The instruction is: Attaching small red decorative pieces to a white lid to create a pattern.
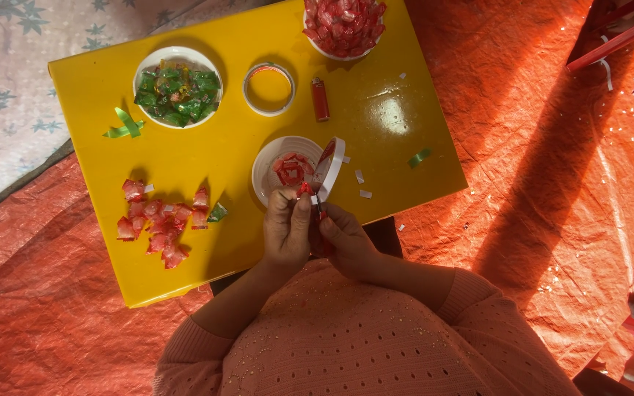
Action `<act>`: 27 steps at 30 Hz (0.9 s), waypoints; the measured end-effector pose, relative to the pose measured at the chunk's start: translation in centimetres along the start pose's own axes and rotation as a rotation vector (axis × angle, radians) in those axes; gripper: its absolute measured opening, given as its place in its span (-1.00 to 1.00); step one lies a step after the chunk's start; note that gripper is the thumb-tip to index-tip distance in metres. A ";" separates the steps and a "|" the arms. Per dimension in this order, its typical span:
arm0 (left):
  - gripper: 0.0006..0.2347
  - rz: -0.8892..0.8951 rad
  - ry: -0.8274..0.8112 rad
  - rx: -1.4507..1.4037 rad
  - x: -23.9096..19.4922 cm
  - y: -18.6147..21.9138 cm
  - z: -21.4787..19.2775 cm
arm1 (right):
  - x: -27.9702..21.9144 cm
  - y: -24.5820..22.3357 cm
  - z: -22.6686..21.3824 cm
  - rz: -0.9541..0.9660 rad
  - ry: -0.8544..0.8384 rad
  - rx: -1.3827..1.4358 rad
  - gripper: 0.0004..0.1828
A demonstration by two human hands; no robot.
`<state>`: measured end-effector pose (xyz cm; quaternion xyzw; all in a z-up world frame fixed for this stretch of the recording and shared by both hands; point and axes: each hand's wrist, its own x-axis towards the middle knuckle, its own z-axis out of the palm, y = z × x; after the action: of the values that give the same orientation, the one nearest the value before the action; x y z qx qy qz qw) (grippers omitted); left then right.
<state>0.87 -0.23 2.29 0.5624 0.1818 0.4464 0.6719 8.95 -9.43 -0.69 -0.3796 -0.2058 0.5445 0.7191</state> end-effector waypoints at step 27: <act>-0.84 -0.245 -0.100 -0.240 -1.3 -1.0 -1.0 | 3.8 -9.0 -8.9 -0.559 -0.168 -0.724 -0.65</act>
<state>-0.18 -0.64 0.79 0.4733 0.1608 0.3514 0.7916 22.13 -9.83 0.21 -0.4906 -0.5347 0.2517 0.6403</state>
